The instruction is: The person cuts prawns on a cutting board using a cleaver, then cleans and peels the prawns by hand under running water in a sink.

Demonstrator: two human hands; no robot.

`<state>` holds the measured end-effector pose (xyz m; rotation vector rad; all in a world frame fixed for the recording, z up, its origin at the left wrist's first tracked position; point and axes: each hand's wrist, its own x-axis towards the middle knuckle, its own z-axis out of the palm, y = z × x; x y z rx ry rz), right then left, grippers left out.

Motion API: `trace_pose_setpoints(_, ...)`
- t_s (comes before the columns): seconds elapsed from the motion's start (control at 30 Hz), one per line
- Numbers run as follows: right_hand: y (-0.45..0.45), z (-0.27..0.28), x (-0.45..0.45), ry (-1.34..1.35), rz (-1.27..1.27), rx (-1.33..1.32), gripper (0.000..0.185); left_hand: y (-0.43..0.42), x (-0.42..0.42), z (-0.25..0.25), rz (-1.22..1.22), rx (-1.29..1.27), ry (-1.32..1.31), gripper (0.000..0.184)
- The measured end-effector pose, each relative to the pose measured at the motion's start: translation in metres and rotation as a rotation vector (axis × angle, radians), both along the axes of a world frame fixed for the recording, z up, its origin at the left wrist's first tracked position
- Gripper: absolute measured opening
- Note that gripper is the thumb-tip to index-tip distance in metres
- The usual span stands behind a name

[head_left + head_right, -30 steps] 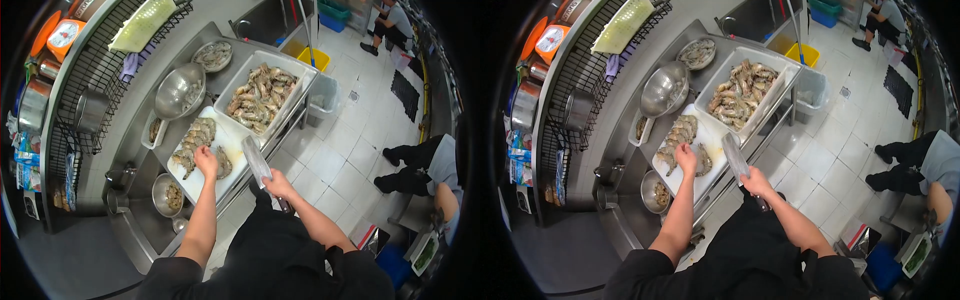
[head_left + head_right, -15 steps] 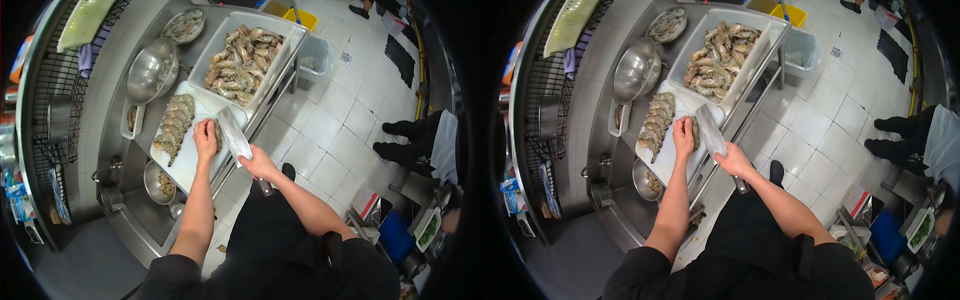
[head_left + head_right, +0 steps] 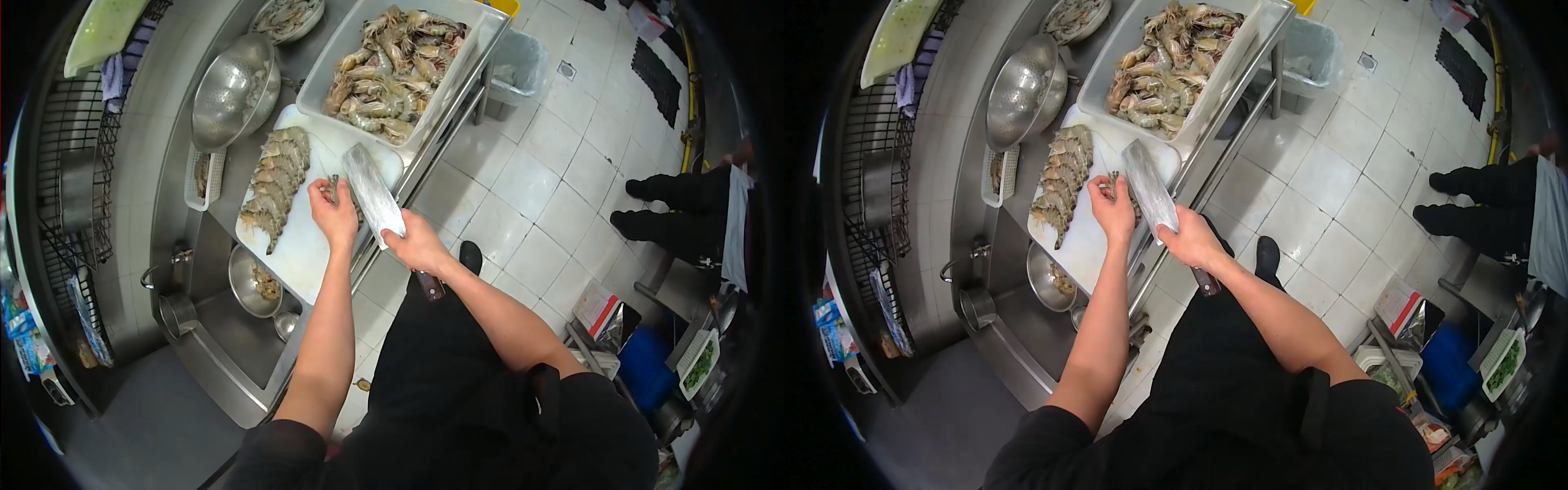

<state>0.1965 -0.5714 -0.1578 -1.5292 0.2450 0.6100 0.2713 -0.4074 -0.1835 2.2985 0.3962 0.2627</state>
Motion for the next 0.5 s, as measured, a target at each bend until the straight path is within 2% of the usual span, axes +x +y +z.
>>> trace_pose_setpoints(0.03, 0.002, -0.005, -0.001, -0.068, -0.015, -0.037, 0.038, 0.001, 0.000, -0.004, -0.002, 0.000, 0.005, 0.025)
trace_pose_setpoints(0.1, 0.005, -0.010, -0.003, -0.059, -0.028, -0.042, 0.039, 0.000, 0.004, -0.009, -0.097, 0.118, -0.220, 0.023)
trace_pose_setpoints(0.13, 0.006, -0.009, -0.003, -0.056, -0.039, -0.047, 0.040, 0.001, 0.005, -0.009, -0.095, 0.119, -0.217, 0.023)
trace_pose_setpoints(0.3, 0.007, -0.009, -0.003, -0.039, -0.080, -0.031, 0.040, 0.005, 0.004, -0.007, -0.004, 0.148, 0.021, 0.021)
trace_pose_setpoints(0.5, 0.013, -0.008, -0.003, -0.047, -0.109, -0.039, 0.041, 0.000, 0.004, -0.004, -0.008, 0.229, 0.047, 0.018)
